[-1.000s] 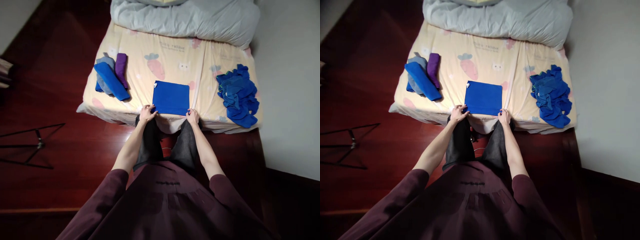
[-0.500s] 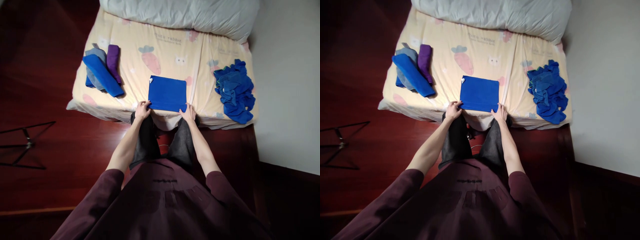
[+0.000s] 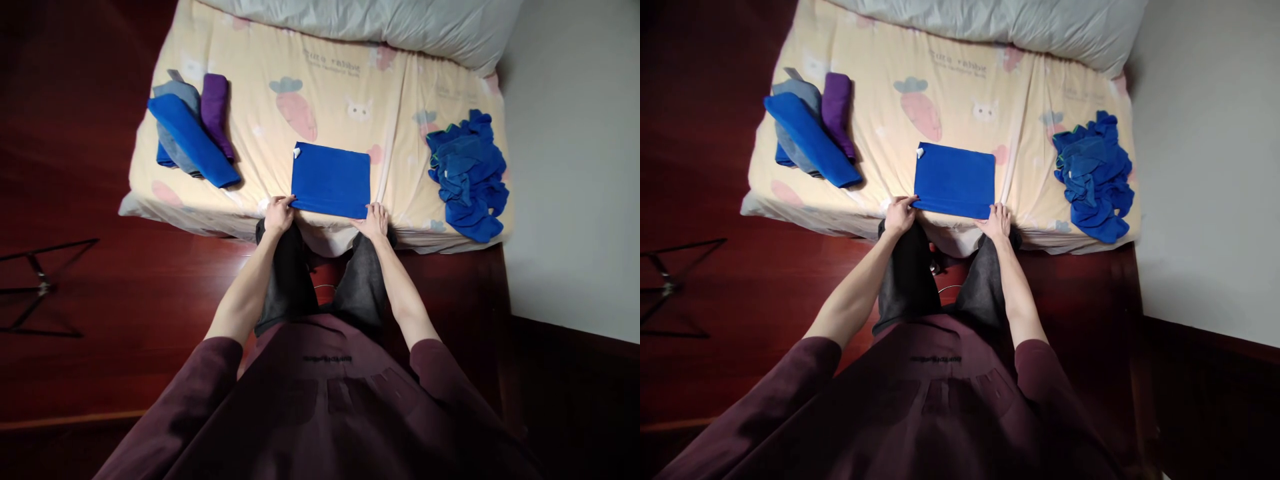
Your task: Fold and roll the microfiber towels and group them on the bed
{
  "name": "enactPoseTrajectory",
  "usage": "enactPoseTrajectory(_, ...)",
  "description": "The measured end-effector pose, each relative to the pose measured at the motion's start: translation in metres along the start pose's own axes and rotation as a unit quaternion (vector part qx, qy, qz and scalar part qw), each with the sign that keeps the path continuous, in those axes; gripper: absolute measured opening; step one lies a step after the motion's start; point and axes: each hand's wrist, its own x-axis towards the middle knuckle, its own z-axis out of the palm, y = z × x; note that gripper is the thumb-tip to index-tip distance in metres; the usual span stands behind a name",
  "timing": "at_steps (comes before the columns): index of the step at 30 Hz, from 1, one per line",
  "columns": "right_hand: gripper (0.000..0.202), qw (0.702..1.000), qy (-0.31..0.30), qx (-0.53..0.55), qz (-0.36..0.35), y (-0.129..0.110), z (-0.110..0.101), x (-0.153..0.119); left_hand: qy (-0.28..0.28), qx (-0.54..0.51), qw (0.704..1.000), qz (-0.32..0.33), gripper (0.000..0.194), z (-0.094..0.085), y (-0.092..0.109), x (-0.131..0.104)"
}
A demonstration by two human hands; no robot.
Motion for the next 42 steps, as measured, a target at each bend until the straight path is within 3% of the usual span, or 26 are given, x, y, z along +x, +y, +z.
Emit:
enactPoseTrajectory(6, 0.04, 1.0, 0.016, 0.01, 0.011, -0.002, -0.004, -0.001, -0.002, -0.002, 1.0, 0.002, 0.055, -0.001, 0.001, 0.001)
enactPoseTrajectory(15, 0.051, 0.999, 0.012, 0.051, -0.012, 0.003, -0.004, 0.002, 0.001, 0.003, 1.0, 0.0, 0.055, -0.001, 0.001, 0.001)
enactPoseTrajectory(26, 0.049, 0.992, 0.057, 0.112, 0.007, 0.009, 0.001, 0.006, 0.026, 0.016, 0.997, 0.072, 0.052, -0.002, 0.002, 0.0)
enactPoseTrajectory(34, 0.047, 0.973, 0.088, 0.211, 0.005, 0.017, 0.003, 0.009, 0.034, 0.011, 0.998, 0.042, 0.04, -0.002, 0.001, 0.001)
enactPoseTrajectory(42, 0.039, 0.969, 0.104, 0.224, 0.011, 0.023, 0.008, 0.012, 0.047, 0.001, 0.999, 0.012, 0.029, 0.001, -0.003, 0.003)
